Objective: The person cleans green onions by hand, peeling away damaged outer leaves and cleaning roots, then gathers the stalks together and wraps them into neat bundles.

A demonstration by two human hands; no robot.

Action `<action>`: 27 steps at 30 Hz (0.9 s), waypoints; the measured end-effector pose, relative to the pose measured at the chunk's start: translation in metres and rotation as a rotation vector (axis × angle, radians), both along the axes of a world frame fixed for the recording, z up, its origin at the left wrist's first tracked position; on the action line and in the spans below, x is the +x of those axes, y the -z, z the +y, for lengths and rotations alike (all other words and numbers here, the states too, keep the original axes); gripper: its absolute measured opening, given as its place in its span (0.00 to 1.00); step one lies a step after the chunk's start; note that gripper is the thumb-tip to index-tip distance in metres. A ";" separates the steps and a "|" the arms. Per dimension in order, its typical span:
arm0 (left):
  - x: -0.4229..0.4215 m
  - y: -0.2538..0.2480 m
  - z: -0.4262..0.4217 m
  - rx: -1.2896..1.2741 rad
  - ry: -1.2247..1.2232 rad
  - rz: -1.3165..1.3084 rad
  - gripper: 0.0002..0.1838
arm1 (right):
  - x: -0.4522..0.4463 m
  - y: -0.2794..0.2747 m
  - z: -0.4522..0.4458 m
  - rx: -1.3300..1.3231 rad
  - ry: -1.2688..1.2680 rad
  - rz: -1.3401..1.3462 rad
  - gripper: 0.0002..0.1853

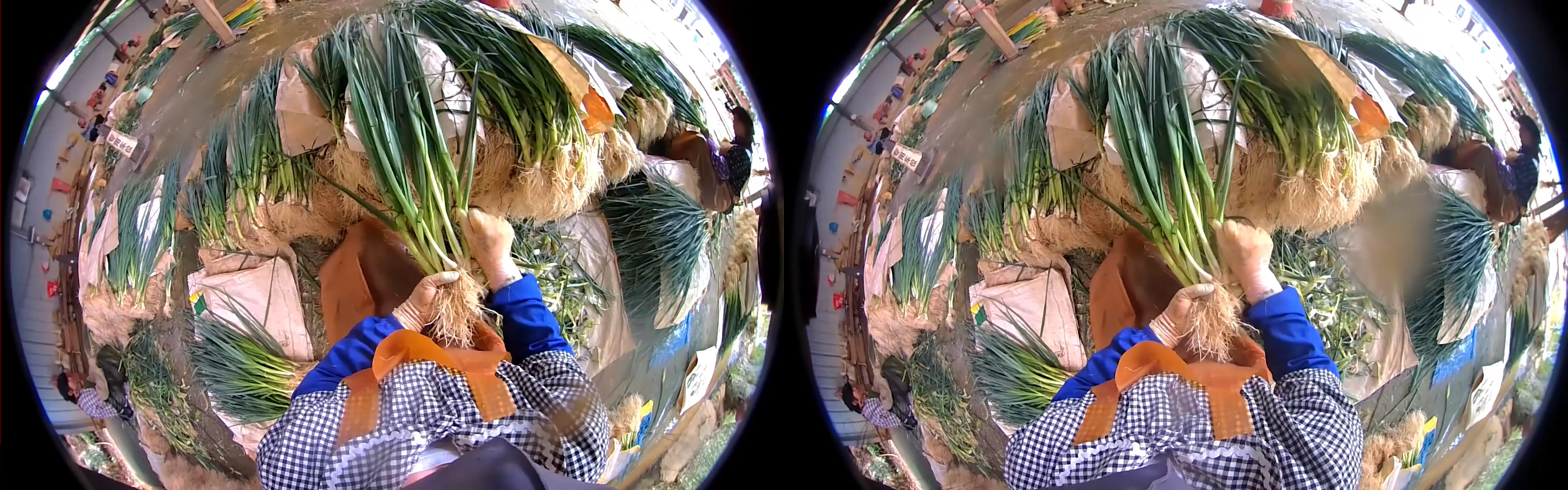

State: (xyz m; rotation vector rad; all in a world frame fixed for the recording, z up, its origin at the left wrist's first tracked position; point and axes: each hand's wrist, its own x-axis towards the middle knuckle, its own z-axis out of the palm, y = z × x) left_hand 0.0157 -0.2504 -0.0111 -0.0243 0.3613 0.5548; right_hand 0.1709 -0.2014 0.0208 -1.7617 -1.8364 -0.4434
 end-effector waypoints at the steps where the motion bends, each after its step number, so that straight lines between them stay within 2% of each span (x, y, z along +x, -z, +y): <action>1: 0.002 -0.001 0.002 -0.002 -0.036 0.088 0.14 | 0.000 -0.002 -0.008 -0.121 -0.074 -0.014 0.17; 2: 0.002 -0.002 0.003 -0.006 -0.072 0.177 0.13 | -0.002 -0.003 -0.018 -0.245 -0.147 -0.028 0.18; 3: -0.006 -0.003 0.003 -0.005 -0.070 0.093 0.16 | -0.005 -0.022 -0.032 -0.190 -0.307 -0.053 0.20; 4: -0.003 -0.008 0.008 0.019 -0.109 0.060 0.22 | -0.002 -0.013 -0.049 -0.234 -0.409 0.176 0.20; 5: -0.004 -0.013 0.008 0.011 -0.128 0.028 0.18 | 0.006 -0.002 -0.066 -0.170 -0.483 0.265 0.18; 6: -0.006 -0.031 0.010 0.007 -0.145 -0.005 0.15 | 0.012 -0.015 -0.085 -0.284 -0.433 0.505 0.12; 7: -0.011 -0.005 0.012 0.035 -0.063 -0.098 0.16 | 0.017 -0.021 -0.096 -0.311 -0.341 0.796 0.06; 8: -0.010 0.002 0.012 0.030 -0.064 -0.101 0.16 | 0.035 -0.022 -0.106 -0.444 -0.211 0.822 0.06; 10: -0.005 0.003 0.013 0.030 -0.093 -0.051 0.16 | 0.055 -0.010 -0.120 -0.449 -0.006 1.194 0.09; 11: -0.008 0.000 0.016 -0.012 -0.084 -0.152 0.17 | 0.069 -0.007 -0.126 -0.494 0.037 1.290 0.10; 12: -0.016 0.001 0.022 0.040 -0.024 -0.239 0.25 | 0.083 -0.004 -0.130 -0.536 0.079 1.386 0.11; 13: -0.022 -0.007 0.024 0.028 -0.014 -0.272 0.31 | 0.095 -0.006 -0.130 -0.704 0.068 1.121 0.11; 14: -0.025 -0.022 0.023 0.014 0.003 -0.308 0.39 | 0.125 0.033 -0.139 -0.910 -0.014 0.958 0.14; 15: -0.024 -0.040 0.021 0.081 -0.080 -0.129 0.41 | 0.135 0.042 -0.135 -1.234 -0.114 0.267 0.17; 17: -0.022 -0.042 0.026 0.185 -0.043 -0.256 0.40 | 0.134 0.022 -0.099 -1.209 -0.153 -0.368 0.25; 18: -0.018 -0.040 0.027 0.213 -0.050 -0.312 0.40 | 0.128 0.013 -0.061 -0.936 -0.128 -0.178 0.23; 19: -0.015 -0.055 0.026 0.205 -0.085 -0.156 0.38 | 0.108 -0.021 -0.027 -0.719 0.048 -0.214 0.19; 20: -0.009 -0.040 0.029 0.201 -0.111 -0.160 0.35 | 0.101 -0.043 0.004 -0.384 0.020 -0.130 0.17; 21: -0.005 -0.032 0.030 0.189 -0.106 -0.112 0.33 | 0.096 -0.062 0.033 -0.228 0.043 0.063 0.16; 23: -0.002 -0.012 0.038 0.164 -0.095 -0.102 0.30 | 0.098 -0.083 0.093 -0.469 0.344 -0.186 0.18; 24: -0.003 -0.016 0.036 0.171 -0.096 -0.098 0.30 | 0.110 -0.079 0.124 -0.717 0.375 -0.198 0.16; 26: -0.001 -0.027 0.033 0.142 -0.145 0.000 0.31 | 0.131 -0.054 0.160 -0.747 0.373 -0.322 0.15; 27: -0.002 -0.027 0.034 0.200 -0.149 0.075 0.32 | 0.117 -0.070 0.152 -0.851 0.391 -0.210 0.15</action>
